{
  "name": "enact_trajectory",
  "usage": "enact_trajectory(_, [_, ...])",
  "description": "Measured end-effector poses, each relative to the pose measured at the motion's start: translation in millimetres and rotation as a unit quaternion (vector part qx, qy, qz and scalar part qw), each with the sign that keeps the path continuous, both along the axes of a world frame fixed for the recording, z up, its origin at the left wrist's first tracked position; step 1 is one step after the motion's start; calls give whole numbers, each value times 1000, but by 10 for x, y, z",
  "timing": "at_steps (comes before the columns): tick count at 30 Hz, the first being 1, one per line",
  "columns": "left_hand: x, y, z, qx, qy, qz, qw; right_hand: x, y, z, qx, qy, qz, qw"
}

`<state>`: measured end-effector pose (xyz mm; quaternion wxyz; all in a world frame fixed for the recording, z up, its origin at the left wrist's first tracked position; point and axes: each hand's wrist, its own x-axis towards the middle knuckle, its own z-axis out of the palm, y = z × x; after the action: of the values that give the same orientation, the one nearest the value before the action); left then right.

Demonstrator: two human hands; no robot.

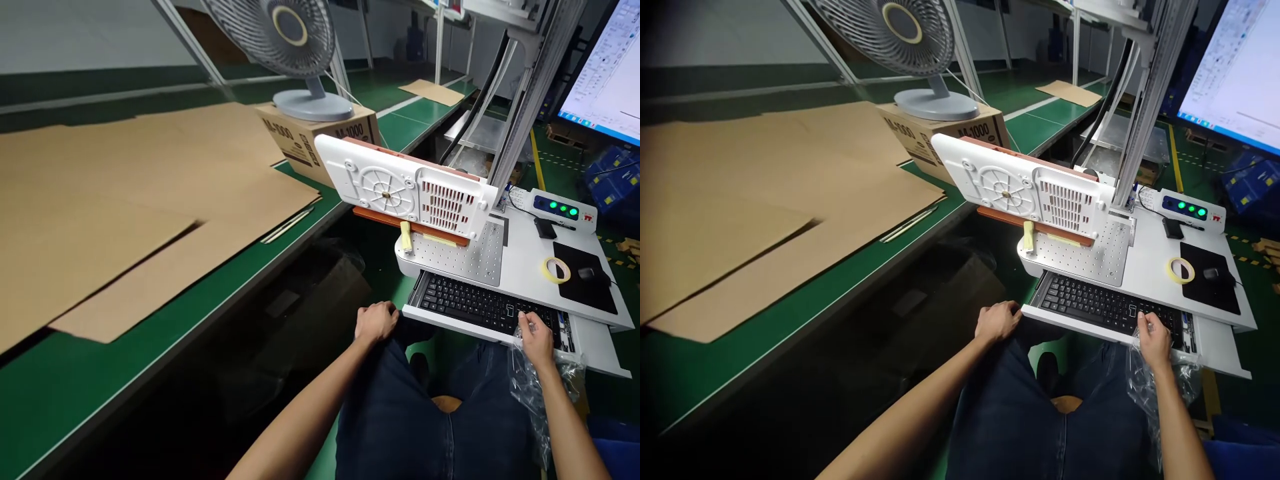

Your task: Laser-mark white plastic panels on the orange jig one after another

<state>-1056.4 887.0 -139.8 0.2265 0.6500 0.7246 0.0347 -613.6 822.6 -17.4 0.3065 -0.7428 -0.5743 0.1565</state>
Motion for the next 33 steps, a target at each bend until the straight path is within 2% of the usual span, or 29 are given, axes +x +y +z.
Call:
enact_trajectory(7, [-2,-3,1,-3,11,0,1000,-10,-7,23,-13,-4,5,1000])
enact_trajectory(18, [-20,10,-55,4,13,-2,1000,38,4,-51,-12,1,13,1000])
enact_trajectory(33, [-58,3,-126,14,8,-4,1000,22,10,-24,-8,-9,14,1000])
